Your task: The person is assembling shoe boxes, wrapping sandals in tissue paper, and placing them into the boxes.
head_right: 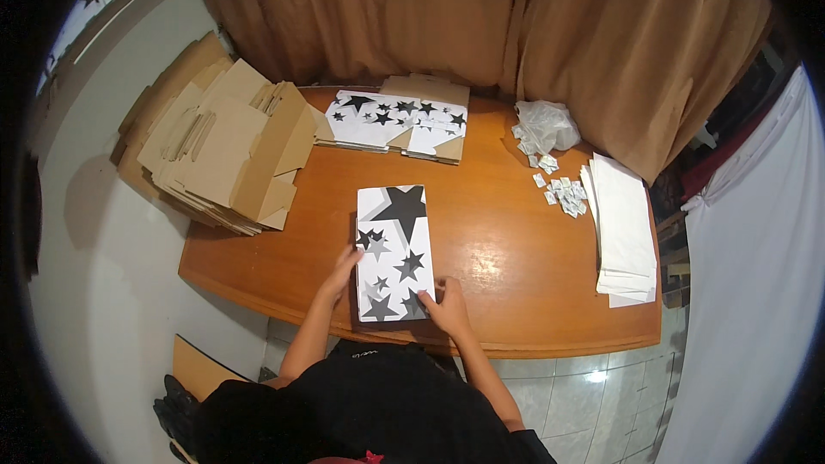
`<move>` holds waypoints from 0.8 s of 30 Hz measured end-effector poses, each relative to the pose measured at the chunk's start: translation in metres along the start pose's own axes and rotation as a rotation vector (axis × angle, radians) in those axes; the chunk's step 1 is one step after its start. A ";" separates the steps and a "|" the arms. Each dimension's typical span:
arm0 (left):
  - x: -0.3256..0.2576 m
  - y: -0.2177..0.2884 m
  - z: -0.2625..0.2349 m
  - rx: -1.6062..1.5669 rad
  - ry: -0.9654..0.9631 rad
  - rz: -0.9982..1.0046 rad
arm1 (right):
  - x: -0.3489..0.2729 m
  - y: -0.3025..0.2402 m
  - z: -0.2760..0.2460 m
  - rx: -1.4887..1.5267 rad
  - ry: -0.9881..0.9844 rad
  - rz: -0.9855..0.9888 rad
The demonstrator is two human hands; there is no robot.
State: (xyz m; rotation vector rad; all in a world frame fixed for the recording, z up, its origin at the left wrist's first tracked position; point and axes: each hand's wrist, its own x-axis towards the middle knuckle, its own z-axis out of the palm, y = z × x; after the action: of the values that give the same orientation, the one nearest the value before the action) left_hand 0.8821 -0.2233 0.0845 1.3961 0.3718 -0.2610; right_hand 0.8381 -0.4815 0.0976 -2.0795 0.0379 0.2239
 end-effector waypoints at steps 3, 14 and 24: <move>-0.016 -0.022 -0.009 0.082 -0.165 -0.098 | 0.021 0.019 0.023 0.350 -0.004 -0.214; -0.125 -0.048 0.004 -0.302 -0.117 -0.066 | -0.043 0.001 0.040 0.820 -0.310 0.117; -0.309 -0.108 -0.063 -0.439 0.070 -0.071 | -0.178 0.020 0.110 0.516 -0.575 -0.089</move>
State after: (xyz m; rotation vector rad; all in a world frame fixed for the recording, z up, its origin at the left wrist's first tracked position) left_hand 0.5509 -0.1907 0.1033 0.9632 0.5040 -0.1754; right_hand 0.6451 -0.4083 0.0590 -1.4429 -0.3137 0.6741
